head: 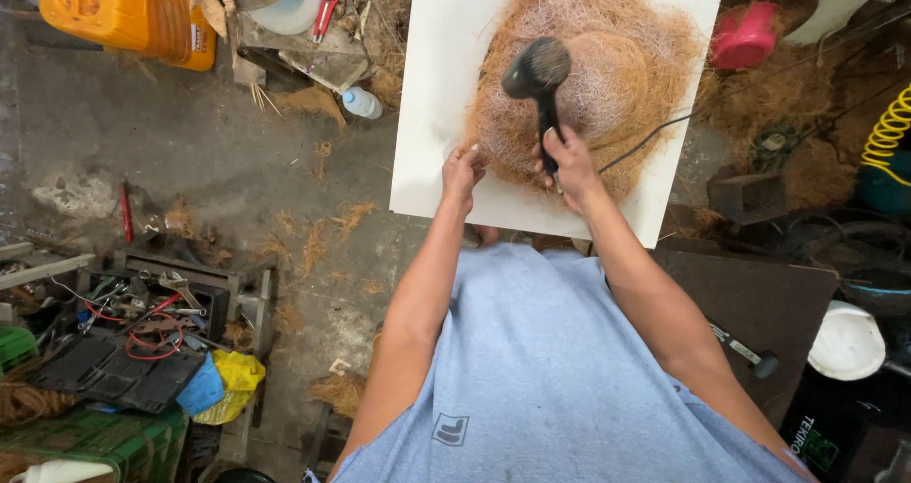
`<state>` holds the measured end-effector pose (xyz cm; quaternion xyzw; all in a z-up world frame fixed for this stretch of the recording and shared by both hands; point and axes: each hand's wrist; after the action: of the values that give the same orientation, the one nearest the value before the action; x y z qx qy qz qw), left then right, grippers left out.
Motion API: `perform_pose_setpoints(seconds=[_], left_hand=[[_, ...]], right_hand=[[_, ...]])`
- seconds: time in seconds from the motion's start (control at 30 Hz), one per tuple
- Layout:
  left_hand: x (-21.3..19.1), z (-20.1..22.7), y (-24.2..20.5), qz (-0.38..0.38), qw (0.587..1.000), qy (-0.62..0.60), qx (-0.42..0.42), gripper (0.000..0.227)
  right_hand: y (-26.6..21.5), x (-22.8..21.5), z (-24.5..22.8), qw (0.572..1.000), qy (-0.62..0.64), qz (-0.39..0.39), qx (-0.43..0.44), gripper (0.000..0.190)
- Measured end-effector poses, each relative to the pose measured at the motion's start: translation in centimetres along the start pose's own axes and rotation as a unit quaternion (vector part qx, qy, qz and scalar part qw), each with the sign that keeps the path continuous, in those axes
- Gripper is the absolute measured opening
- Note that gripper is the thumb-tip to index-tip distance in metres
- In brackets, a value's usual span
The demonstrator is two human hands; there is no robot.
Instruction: The person sprays a white liquid onto a fibrous, hat-shaped object using a spray gun, then uses a hairdryer to dry the object. The person adjusts the object's position on the table during the process.
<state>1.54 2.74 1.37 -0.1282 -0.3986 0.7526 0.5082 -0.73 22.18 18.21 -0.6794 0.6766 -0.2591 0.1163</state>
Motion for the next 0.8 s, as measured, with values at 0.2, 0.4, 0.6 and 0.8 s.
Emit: perform_pose_setpoints(seconds=[0.2,0.4,0.6,0.8], left_hand=[[-0.1,0.7,-0.4,0.007,0.996,-0.085,-0.038,0.043],[0.3,0.2,-0.1,0.008,0.994,-0.092,-0.053,0.042],[0.0,-3.6,3.0,0.018,0.99,-0.133,-0.052,0.046],[1.0,-2.4,1.3,0.028,0.987,-0.153,-0.046,0.047]], right_hand=[[-2.5,-0.2,1.3,0.996,-0.058,-0.05,0.051,0.034],[-6.1,-1.8,0.2,0.987,-0.1,-0.09,0.083,0.021],[-9.9,-5.4,-1.8,0.976,-0.17,-0.071,0.119,0.017],[-10.0,-8.5,-2.1,0.999,-0.042,0.003,0.006,0.026]])
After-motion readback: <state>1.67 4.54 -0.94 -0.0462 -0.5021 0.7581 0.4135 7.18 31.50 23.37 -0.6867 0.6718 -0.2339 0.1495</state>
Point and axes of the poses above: each hand's wrist, its own y-axis towards the middle knuckle, its own x-axis out of the palm, z = x × y, and after that the axes turned 3 degrees about x, right-handed
